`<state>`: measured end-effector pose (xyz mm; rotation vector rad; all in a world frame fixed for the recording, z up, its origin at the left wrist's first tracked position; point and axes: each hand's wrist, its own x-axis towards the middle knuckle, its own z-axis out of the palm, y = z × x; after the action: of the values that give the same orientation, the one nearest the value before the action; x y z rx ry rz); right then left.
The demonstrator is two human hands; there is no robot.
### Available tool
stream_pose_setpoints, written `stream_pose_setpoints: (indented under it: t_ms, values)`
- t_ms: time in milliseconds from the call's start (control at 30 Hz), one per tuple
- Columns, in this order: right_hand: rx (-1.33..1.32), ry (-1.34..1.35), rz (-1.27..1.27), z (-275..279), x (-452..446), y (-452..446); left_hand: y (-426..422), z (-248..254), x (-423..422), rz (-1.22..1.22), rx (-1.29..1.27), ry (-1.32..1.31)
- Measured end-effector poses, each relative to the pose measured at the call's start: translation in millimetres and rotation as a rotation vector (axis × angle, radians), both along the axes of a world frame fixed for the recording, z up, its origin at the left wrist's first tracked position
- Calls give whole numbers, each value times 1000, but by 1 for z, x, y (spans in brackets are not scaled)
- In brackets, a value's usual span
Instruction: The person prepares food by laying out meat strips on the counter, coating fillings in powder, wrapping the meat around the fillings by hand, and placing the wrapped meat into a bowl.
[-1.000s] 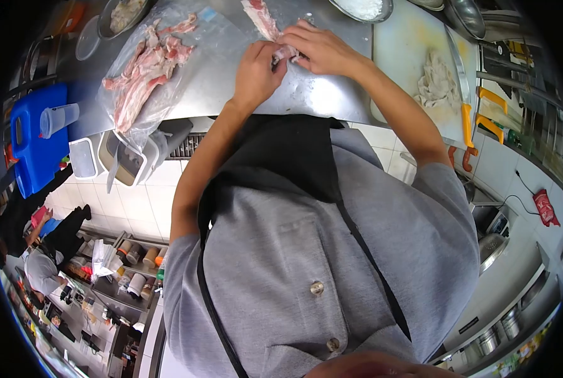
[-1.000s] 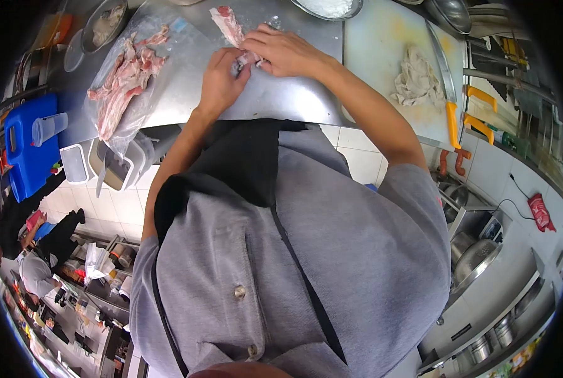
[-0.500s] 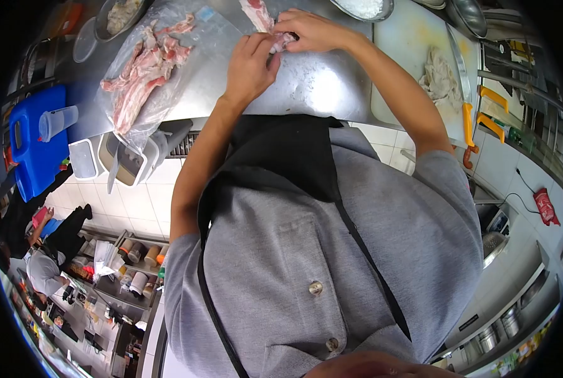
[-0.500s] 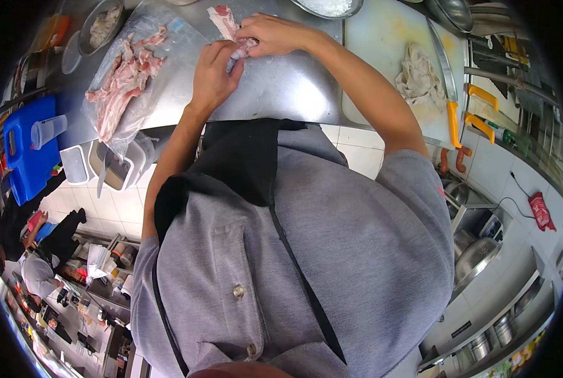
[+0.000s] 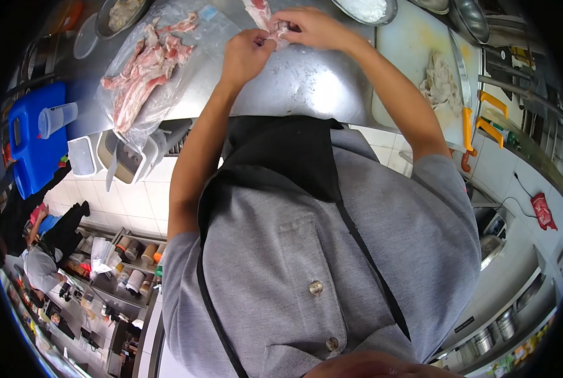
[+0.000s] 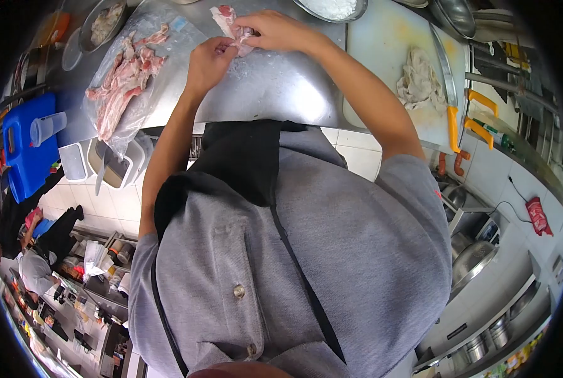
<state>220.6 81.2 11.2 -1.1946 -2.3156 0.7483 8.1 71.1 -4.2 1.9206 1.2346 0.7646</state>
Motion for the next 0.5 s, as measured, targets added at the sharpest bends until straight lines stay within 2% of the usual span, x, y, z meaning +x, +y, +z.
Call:
stream_pose_setpoints:
  t_ms: [33,100,233,300,367,400,467,500]
  values:
    - [-1,0,5,1,1,-5,3,1,0,-15,-48,13]
    - [252,-111,42,4,1,-19,8,4,0,-29,-95,25]
    - [282,-164,88,1,1,-23,10,9,1,15,-159,67]
    - [205,-127,95,-3,1,-16,9,9,0,34,-175,102]
    - [184,-102,90,-11,0,-7,3,3,-2,43,262,-24]
    - [159,-79,87,-14,0,-2,1,6,-3,41,264,-22]
    - [107,-82,70,-20,-1,8,-5,11,-4,-184,544,44]
    - [57,-86,57,-23,-1,14,-4,7,-3,-183,543,44]
